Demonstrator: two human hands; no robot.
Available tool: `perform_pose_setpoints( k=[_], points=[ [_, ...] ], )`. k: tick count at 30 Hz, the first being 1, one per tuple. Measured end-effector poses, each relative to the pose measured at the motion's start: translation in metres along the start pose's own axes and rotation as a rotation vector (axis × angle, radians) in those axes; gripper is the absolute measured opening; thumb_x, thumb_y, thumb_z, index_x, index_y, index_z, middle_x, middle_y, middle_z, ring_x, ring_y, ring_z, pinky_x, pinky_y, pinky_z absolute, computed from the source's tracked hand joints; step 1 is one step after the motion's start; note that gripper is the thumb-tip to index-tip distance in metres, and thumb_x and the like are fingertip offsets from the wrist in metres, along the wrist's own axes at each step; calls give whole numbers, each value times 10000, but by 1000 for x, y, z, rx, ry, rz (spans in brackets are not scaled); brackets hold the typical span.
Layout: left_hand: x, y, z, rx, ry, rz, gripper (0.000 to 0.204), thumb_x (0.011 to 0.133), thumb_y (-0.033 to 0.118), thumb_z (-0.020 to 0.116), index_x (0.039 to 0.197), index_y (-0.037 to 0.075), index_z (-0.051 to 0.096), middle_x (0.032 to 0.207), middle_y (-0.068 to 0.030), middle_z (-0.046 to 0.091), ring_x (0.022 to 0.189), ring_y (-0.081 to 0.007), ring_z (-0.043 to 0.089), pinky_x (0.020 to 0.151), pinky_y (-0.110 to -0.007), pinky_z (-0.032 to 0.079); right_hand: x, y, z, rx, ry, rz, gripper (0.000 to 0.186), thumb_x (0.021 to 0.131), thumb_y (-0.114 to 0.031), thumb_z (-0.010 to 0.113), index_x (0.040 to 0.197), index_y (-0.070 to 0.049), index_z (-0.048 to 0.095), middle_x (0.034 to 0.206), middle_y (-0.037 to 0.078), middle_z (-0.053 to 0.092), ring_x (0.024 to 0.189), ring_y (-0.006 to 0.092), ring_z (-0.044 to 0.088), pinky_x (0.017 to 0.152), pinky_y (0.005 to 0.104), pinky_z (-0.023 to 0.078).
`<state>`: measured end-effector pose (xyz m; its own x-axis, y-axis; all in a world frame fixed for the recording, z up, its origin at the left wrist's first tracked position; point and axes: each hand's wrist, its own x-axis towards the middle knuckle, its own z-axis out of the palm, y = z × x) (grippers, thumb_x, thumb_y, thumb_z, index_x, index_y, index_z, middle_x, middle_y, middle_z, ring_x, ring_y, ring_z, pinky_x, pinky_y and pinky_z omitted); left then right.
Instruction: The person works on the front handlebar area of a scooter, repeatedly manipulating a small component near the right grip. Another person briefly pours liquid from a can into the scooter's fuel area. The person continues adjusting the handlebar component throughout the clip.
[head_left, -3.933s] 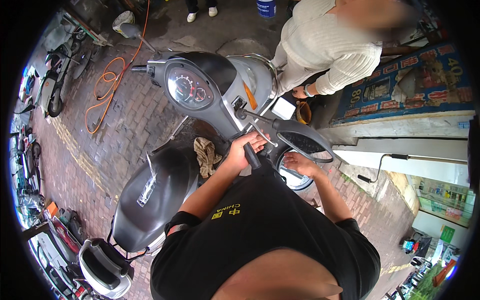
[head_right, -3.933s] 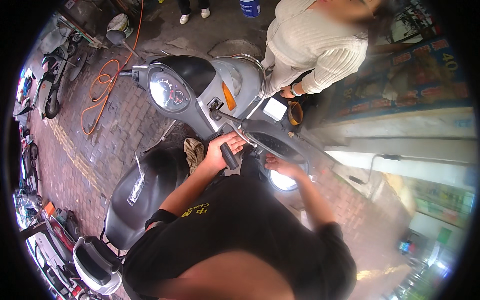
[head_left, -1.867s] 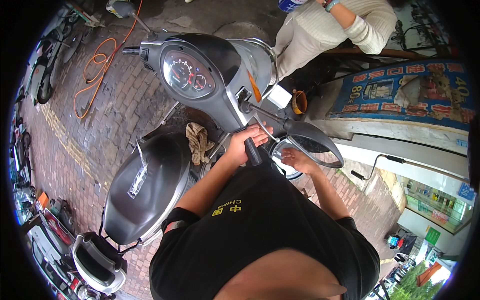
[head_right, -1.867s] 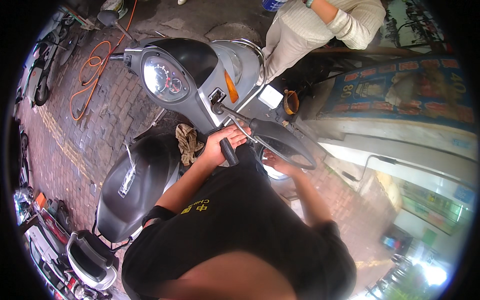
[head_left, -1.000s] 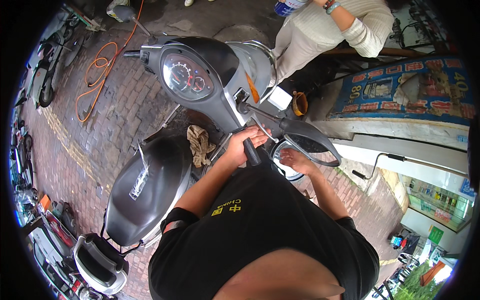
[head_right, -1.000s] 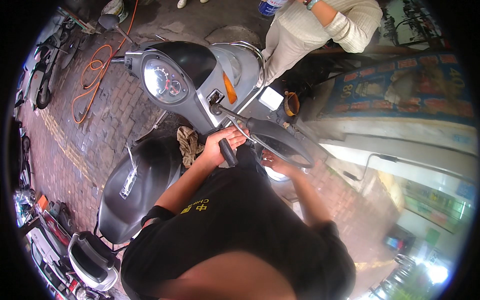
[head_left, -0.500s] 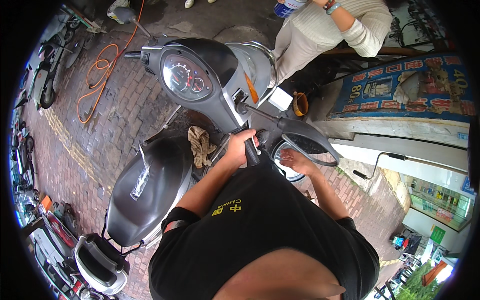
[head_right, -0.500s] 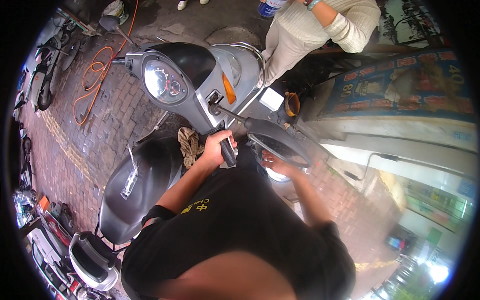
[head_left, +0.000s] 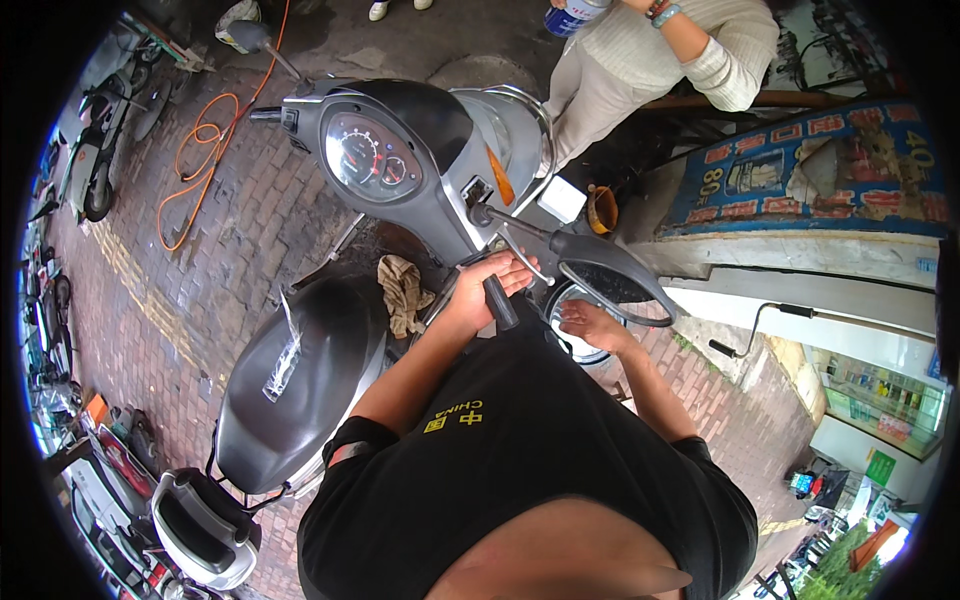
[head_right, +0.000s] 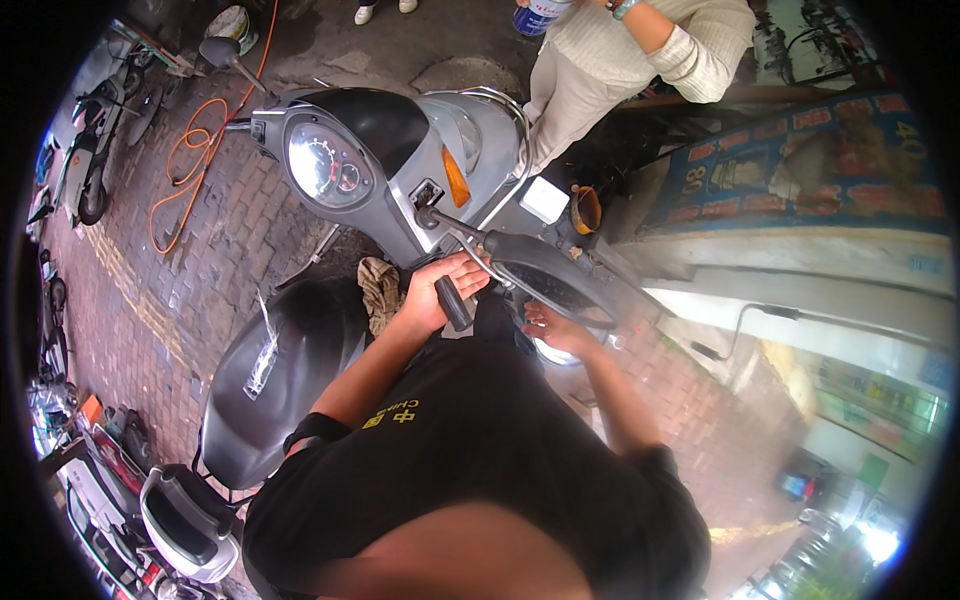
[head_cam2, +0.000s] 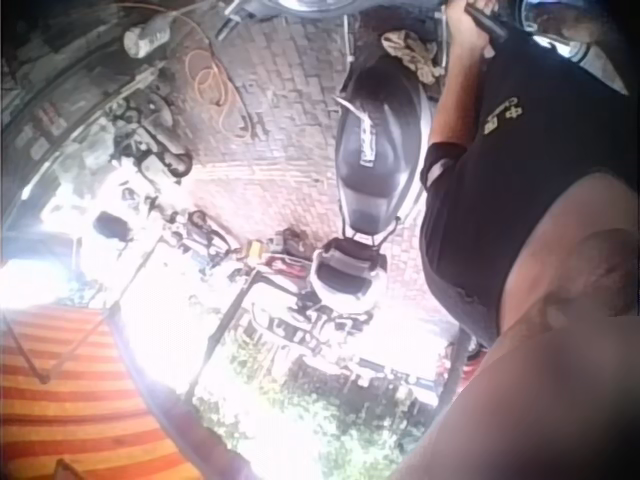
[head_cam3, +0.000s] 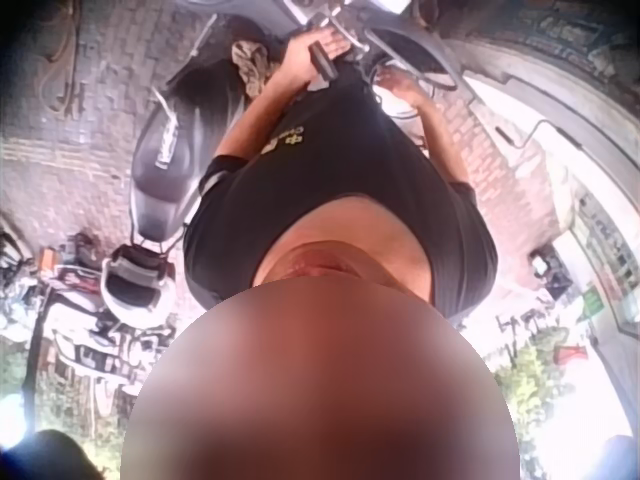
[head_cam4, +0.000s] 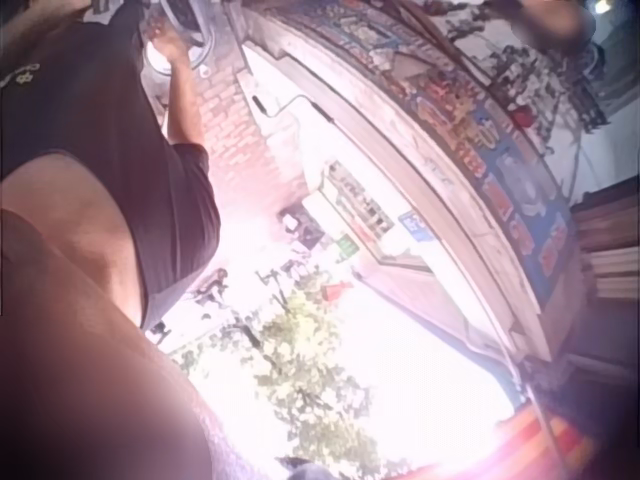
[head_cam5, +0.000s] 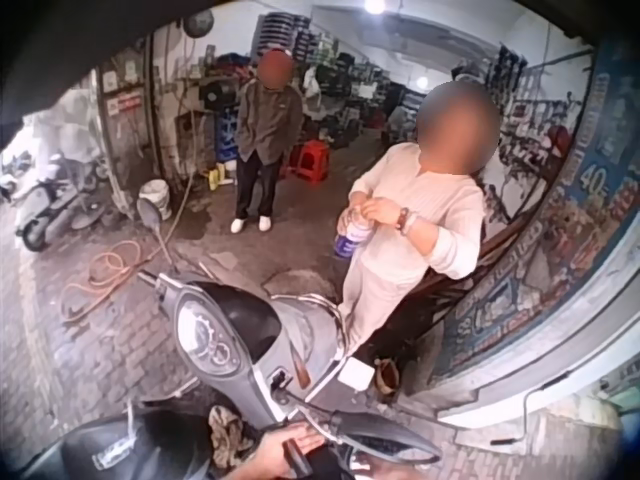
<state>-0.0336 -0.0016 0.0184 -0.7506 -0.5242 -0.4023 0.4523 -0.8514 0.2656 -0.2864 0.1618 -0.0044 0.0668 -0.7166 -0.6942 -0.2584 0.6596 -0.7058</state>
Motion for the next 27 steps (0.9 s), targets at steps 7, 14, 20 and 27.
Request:
perform_pose_setpoints(
  k=[7,14,20,27],
  points=[
    [0,-3,0,91,260,59,181,857,176,703,946,22,669,860,-115,678,802,-261,669,779,-391,545,-3,4,-2,1,-3,-3,528,932,-105,715,1390,10,479,1264,157,607,1213,243,580,1049,367,487],
    [-6,2,14,45,175,24,262,849,164,676,1061,12,657,1037,-142,689,996,-266,663,879,-370,515,-5,4,-3,35,4,-25,507,937,-95,707,1382,12,486,1273,164,607,1209,245,587,1051,368,487],
    [0,4,14,-54,-19,48,357,911,155,613,1206,-43,580,1165,-177,666,1172,-304,619,1067,-409,441,-2,4,-2,-8,14,-24,504,935,-118,717,1364,22,494,1277,166,615,1214,248,589,1050,366,484],
    [7,0,-5,-31,-73,68,295,913,154,607,1117,-58,632,1052,-212,695,1028,-357,667,991,-458,498,0,-2,0,7,-6,-26,511,936,-133,717,1367,24,491,1277,167,617,1221,249,587,1046,370,484]
  ],
)
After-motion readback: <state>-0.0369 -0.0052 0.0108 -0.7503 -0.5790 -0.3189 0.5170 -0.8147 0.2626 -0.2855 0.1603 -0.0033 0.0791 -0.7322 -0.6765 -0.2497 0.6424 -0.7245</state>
